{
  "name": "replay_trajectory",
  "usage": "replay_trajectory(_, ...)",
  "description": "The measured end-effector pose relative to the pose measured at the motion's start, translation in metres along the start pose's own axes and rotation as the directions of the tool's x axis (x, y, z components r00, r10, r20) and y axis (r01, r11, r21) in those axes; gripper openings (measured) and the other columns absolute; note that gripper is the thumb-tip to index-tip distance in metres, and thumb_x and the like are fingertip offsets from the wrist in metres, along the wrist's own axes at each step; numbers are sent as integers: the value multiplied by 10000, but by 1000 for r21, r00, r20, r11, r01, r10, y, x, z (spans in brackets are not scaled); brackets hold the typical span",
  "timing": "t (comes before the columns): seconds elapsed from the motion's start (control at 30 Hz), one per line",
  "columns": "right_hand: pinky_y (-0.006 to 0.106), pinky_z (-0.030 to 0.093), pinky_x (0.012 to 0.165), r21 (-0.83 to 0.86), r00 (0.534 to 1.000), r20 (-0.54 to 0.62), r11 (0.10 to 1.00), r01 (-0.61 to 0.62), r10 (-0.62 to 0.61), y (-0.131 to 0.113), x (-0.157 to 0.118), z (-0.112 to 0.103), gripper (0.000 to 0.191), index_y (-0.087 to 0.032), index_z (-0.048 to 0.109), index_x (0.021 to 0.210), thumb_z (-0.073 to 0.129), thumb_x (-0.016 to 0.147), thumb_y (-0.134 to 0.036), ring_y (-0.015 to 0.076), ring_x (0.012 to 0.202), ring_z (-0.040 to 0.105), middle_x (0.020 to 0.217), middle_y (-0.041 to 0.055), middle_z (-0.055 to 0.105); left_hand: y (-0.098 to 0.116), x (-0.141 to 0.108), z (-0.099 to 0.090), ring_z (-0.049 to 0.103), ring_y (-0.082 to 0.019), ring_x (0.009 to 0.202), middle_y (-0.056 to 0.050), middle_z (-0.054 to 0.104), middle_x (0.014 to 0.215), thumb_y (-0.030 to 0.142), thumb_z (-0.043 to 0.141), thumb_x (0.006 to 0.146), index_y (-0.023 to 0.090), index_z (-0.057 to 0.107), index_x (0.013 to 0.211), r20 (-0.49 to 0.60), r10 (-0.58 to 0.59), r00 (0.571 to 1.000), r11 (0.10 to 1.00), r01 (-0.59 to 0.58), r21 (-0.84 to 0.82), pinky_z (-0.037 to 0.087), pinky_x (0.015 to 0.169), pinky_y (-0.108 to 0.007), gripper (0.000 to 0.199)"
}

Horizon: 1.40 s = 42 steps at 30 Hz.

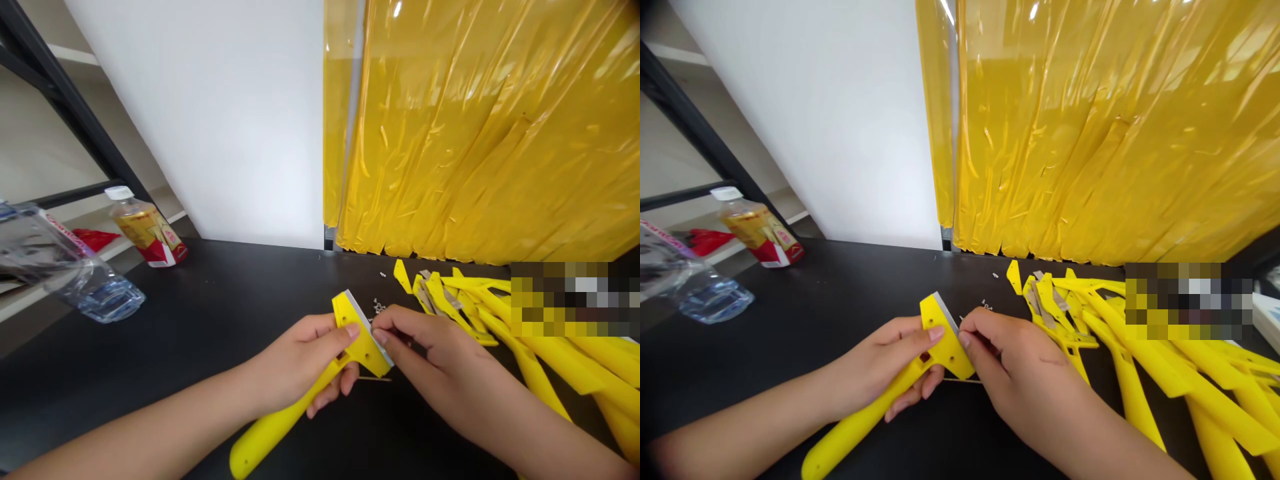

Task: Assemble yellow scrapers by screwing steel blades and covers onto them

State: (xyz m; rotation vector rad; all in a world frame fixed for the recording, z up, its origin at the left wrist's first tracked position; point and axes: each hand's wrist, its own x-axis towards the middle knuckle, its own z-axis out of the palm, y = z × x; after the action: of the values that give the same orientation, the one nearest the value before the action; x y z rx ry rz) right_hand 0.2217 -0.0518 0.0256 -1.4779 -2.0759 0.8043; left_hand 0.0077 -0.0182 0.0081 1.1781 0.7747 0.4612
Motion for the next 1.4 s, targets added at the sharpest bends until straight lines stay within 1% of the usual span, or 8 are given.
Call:
replay_trajectory(0.17, 284, 449, 664, -51, 1000, 15, 999, 2, -1, -2, -1, -1, 255, -269, 667, 947, 444, 1060, -320, 152, 710, 615, 795, -29, 682, 1, -1, 1, 423, -55, 358, 7, 593, 578, 491, 474, 1045, 162, 572, 746, -39, 6, 999, 1000, -5, 15, 378, 321, -133, 455)
replay_trajectory(0.3, 280, 438, 649, -10, 1000, 2, 1000, 0, 0, -2, -2, 0, 258, -263, 657, 918, 447, 1055, -325, 154, 701, 596, 764, -26, 660, 1, -1, 1, 431, -57, 360, 3, 584, 571, 480, 476, 1044, 162, 560, 714, -42, 8, 999, 1000, -7, 28, 376, 317, -132, 466)
replay_trajectory(0.47, 273, 430, 631, 33, 999, -16, 999, -33, 34, 5, -1, 4, 261, -257, 627, 893, 451, 1052, -367, 153, 687, 568, 747, -24, 626, -1, 0, -1, 431, -53, 363, 2, 598, 596, 500, 481, 1040, 159, 572, 742, -29, 12, 1000, 1000, -12, 20, 378, 319, -131, 462)
replay_trajectory(0.6, 275, 441, 643, 53, 997, -20, 996, -73, 74, 11, 1, 6, 290, -268, 620, 884, 452, 1050, -436, 162, 706, 582, 742, -24, 627, -1, 1, -2, 433, -60, 354, 13, 605, 590, 493, 491, 1038, 166, 588, 812, 2, 10, 1000, 1000, -10, -9, 385, 316, -137, 408)
replay_trajectory(0.77, 279, 421, 627, 23, 996, -5, 996, -89, 90, 11, 1, 6, 288, -277, 630, 896, 447, 1051, -437, 157, 681, 564, 741, -28, 623, -1, 0, -2, 433, -62, 355, 17, 602, 588, 490, 487, 1041, 168, 592, 835, 10, 2, 1000, 1000, -2, 0, 390, 321, -141, 396)
replay_trajectory(1.0, 271, 421, 600, 34, 1000, -10, 999, 18, -17, 9, 0, 5, 277, -268, 676, 944, 452, 1057, -384, 157, 662, 593, 732, -13, 654, 1, 0, -1, 428, -65, 355, 12, 607, 602, 501, 486, 1037, 173, 582, 826, 2, -11, 1000, 1000, 11, 2, 384, 320, -149, 402)
replay_trajectory(1.23, 270, 449, 616, 126, 1000, -18, 992, 14, -12, 8, 0, 4, 225, -273, 700, 940, 514, 1032, -360, 164, 678, 622, 739, -14, 686, 2, -1, -2, 433, -67, 357, 11, 614, 607, 489, 476, 1040, 172, 603, 872, 19, -14, 1000, 1000, 13, 7, 389, 321, -147, 382)
replay_trajectory(1.4, 280, 479, 667, 207, 1000, 26, 978, 4, -9, 5, 1, 3, 176, -274, 697, 964, 541, 1018, -337, 173, 719, 641, 772, -14, 703, 1, 0, -1, 439, -63, 363, 6, 620, 615, 513, 470, 1037, 174, 595, 859, -4, -10, 1000, 1000, 10, 3, 391, 326, -143, 404)
